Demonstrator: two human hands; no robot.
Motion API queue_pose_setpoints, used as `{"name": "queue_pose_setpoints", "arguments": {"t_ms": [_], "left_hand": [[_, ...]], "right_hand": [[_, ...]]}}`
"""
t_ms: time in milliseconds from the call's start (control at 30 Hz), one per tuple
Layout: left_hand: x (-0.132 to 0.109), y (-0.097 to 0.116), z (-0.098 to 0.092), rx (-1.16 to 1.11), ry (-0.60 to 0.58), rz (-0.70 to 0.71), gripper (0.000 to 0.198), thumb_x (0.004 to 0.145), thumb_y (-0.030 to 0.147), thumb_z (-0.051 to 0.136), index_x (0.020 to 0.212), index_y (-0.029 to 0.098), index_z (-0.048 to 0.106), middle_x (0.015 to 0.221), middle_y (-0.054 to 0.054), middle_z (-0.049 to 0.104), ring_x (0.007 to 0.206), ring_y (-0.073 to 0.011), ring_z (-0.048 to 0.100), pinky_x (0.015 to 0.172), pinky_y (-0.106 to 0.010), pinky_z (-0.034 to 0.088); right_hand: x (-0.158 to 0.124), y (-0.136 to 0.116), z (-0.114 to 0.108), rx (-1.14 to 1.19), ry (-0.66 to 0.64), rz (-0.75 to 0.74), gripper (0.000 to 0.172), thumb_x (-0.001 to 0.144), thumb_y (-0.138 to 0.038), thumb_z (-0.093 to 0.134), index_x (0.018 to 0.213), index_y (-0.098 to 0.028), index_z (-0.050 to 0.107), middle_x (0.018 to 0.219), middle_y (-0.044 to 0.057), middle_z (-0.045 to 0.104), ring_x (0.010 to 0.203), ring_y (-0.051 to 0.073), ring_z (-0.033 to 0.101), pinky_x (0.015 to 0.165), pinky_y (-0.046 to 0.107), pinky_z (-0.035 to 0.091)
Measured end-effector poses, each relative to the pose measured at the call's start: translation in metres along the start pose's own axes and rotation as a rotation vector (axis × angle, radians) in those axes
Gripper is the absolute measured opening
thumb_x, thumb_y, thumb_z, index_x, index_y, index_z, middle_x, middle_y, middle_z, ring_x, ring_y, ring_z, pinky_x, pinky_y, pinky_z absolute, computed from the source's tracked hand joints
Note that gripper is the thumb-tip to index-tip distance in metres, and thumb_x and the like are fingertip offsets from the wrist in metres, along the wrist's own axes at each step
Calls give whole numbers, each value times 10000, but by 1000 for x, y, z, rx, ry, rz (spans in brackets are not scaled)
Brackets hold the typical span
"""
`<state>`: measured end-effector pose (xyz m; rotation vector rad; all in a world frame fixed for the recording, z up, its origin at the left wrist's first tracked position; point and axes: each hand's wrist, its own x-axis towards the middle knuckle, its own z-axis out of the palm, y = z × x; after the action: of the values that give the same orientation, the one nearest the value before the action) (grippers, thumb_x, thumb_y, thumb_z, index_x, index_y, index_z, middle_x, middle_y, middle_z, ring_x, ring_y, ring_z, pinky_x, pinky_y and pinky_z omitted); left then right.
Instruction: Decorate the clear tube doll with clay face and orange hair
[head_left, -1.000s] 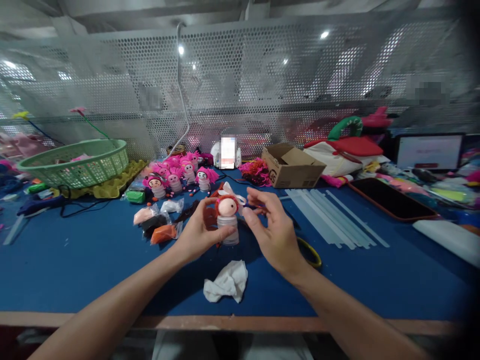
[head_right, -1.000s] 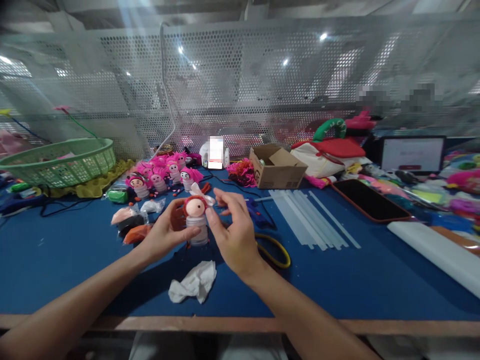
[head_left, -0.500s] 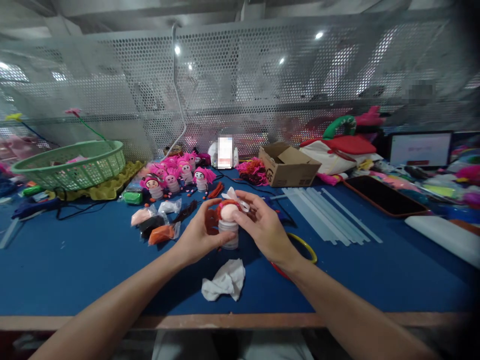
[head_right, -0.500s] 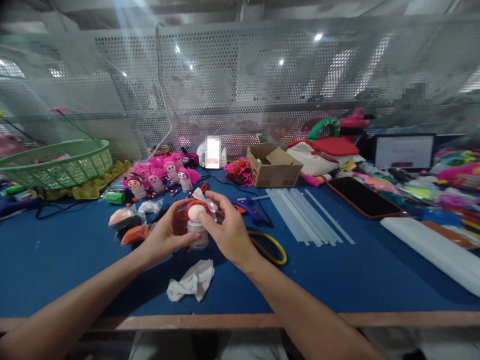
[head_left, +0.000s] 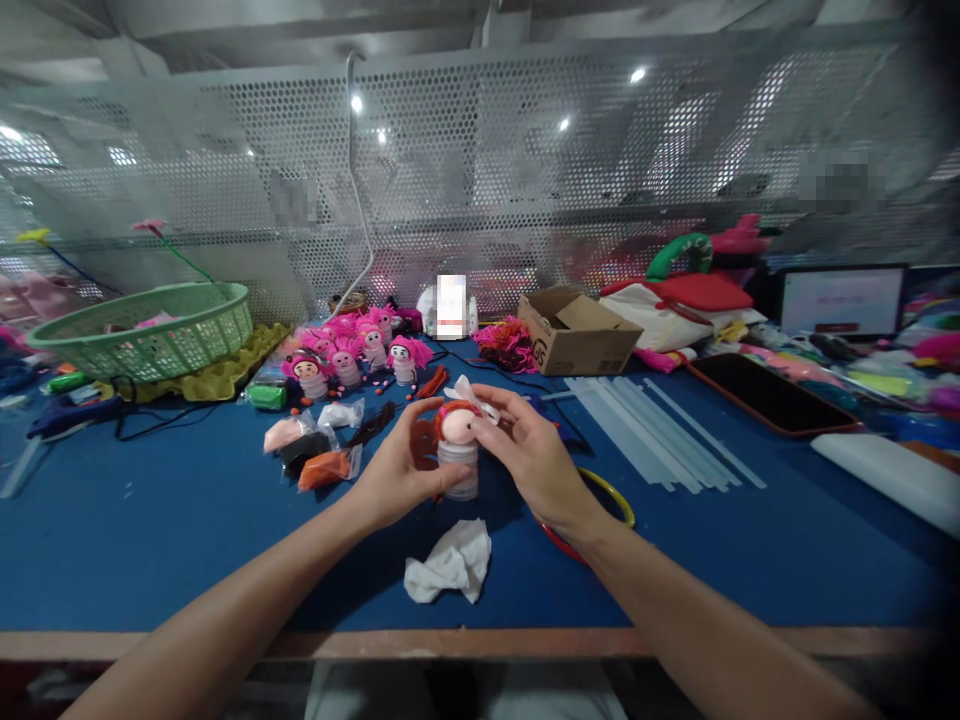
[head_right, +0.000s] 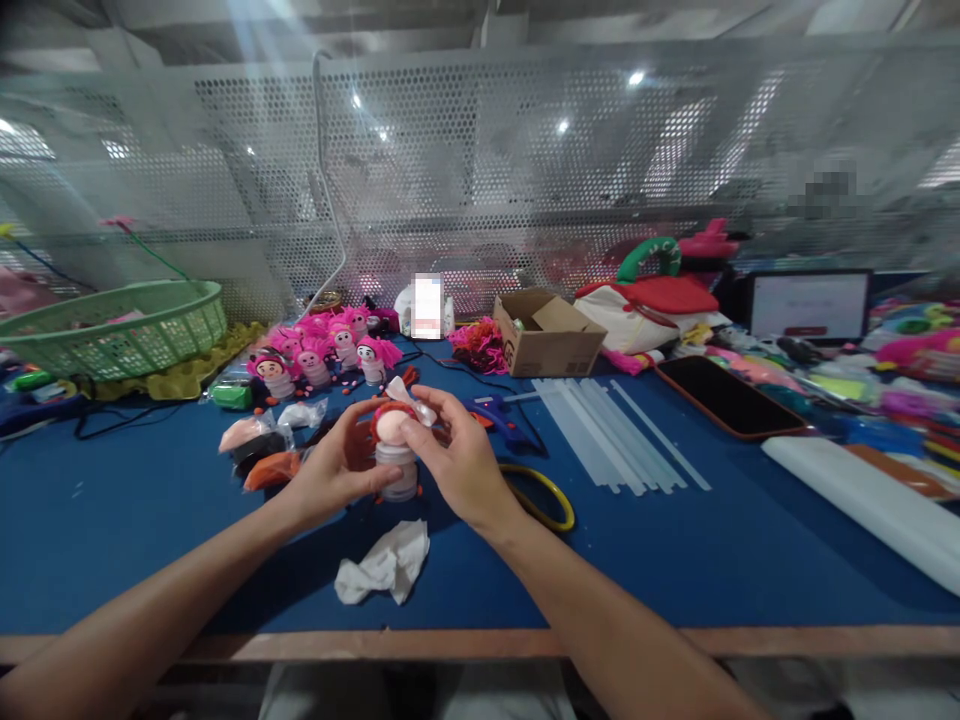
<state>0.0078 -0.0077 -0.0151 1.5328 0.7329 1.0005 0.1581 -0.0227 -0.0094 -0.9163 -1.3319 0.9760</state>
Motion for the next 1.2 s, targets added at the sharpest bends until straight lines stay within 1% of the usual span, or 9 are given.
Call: {"name": "queue_pose_setpoints", "arguments": {"t_ms": [300,567,733,800,867,933,1000,1100,1200], "left_hand": [[1,0,-1,-1,15,6,660,598,223,711,1136,189,331,1041,-102,559,854,-199,601,693,-304,501],[15,-13,-14,70,67,69,704,610,280,710,1183,189,310,972,-97,597,839,-214,613,699,-327,501],[17,-13,-18,152,53,136,730,607,293,707,1203,183,301,897,-75,617,820,-207,616,707,-313,487],[15,-6,-22,232,30,177,682,634,305,685,1198,179,322,867,-60,622,815,-191,609,706,-292,477],[12,3,-29,389,29,189,478,685,327,630,1093,160,443,811,-40,622,753,-158,597,661,-254,462],[9,12,-39,624,-26,152,230,714,308,592,872,143,565,721,-17,616,657,-125,572,598,-216,433],[5,17,-48,856,-167,89,98,715,234,575,733,143,608,673,-8,622,618,-112,557,581,-198,411],[2,20,-56,1054,-337,11,104,713,153,539,724,154,642,716,-16,651,635,-117,572,598,-192,407],[1,18,-58,1119,-400,-53,143,715,131,527,765,162,657,762,-24,664,657,-124,588,608,-190,413]], "right_hand": [[0,5,-2,-8,35,-2,399,748,-358,562,1099,-180,493,1129,91,572,1016,193,542,869,348,430],[8,17,-1,43,-226,190,401,692,-314,620,1053,-149,568,1030,78,640,958,219,581,862,365,429],[13,19,2,86,-223,184,386,672,-296,640,1020,-133,598,1007,71,652,938,206,580,865,349,413],[13,15,0,105,-216,159,388,668,-292,646,1024,-146,593,1007,64,651,927,196,581,852,340,416],[13,8,-4,134,-206,168,385,664,-296,651,1017,-158,589,998,58,652,903,189,587,824,338,428],[14,0,-10,134,-195,192,361,654,-313,656,974,-156,603,985,62,652,867,192,594,786,341,439],[17,-6,-17,100,-180,188,337,643,-331,661,917,-139,619,937,68,658,808,188,598,749,342,443],[21,-7,-24,57,-160,174,340,639,-350,665,899,-135,623,867,61,660,736,170,588,715,340,443],[22,1,-26,93,-82,158,330,631,-354,672,883,-149,618,840,41,654,738,162,582,725,333,438]]}}
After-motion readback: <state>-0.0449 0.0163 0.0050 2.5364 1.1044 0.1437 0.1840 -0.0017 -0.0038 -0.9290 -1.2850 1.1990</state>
